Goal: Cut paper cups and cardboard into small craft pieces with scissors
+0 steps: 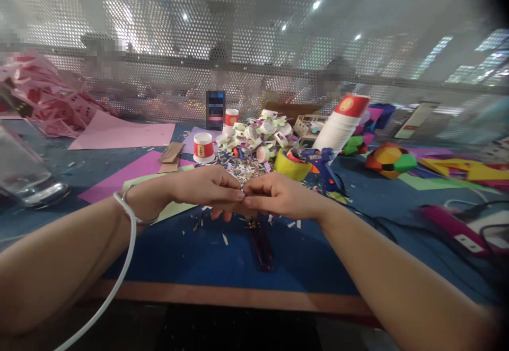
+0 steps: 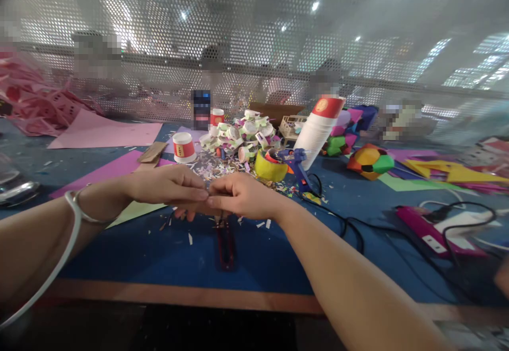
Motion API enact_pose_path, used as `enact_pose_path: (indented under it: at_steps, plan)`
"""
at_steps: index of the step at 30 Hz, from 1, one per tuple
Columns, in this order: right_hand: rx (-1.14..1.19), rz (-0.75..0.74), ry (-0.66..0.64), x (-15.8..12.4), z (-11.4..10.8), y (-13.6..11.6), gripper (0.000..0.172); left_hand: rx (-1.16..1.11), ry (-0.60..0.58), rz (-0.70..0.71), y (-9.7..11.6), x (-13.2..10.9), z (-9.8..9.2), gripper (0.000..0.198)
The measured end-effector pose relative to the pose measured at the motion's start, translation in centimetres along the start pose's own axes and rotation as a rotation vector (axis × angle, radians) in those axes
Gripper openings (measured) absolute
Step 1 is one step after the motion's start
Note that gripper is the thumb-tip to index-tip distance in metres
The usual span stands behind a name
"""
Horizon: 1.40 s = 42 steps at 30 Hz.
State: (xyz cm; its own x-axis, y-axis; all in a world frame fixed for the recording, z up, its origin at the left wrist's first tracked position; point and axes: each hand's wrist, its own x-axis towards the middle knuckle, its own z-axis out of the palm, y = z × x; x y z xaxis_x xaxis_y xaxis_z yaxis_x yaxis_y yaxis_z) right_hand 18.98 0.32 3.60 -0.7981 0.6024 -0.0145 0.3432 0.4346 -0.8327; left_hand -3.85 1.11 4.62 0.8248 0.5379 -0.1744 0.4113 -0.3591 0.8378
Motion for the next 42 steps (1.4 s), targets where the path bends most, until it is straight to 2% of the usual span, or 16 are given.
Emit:
enact_pose_path:
  at_steps: [3, 8, 12, 15, 21, 24, 27, 29, 34, 42]
  plan:
    - [0.05, 0.023, 0.047, 0.0, 0.0, -0.2, 0.028, -0.12, 0.049, -0.034, 0.0, 0.0, -0.1, 0.034]
    - [0.159, -0.005, 0.075, -0.2, -0.1, -0.1, 0.03, -0.187, 0.139, 0.0, 0.5, 0.0, 0.2, 0.033]
    - [0.252, -0.076, 0.097, -0.4, -0.1, -0.3, 0.027, -0.353, 0.173, 0.024, 0.9, 0.1, 0.9, 0.03]
    - [0.295, -0.14, 0.161, -0.5, -0.2, -0.5, 0.027, -0.504, 0.213, 0.068, 1.2, 0.3, 1.5, 0.026]
    - [0.291, -0.259, 0.212, -1.0, -0.4, -1.5, 0.027, -0.777, 0.232, 0.178, 1.8, 0.9, 2.9, 0.027]
    - [0.24, -0.303, 0.27, -1.0, -0.5, -1.8, 0.028, -0.872, 0.286, 0.168, 1.6, 1.3, 3.1, 0.027]
    - [0.231, -0.296, 0.349, -0.8, -0.2, -1.5, 0.028, -0.87, 0.351, 0.154, 0.9, 1.6, 2.7, 0.026]
    - [0.227, -0.252, 0.344, -0.6, -0.1, -1.1, 0.028, -0.783, 0.319, 0.169, 0.5, 1.5, 2.2, 0.028]
    - [0.267, -0.144, 0.183, -0.5, -0.1, -0.4, 0.029, -0.536, 0.22, 0.15, 0.4, 0.9, 1.5, 0.029]
    - [0.324, -0.066, 0.102, -1.0, -0.2, -1.2, 0.027, -0.663, 0.079, 0.087, 1.1, 0.2, 1.2, 0.021]
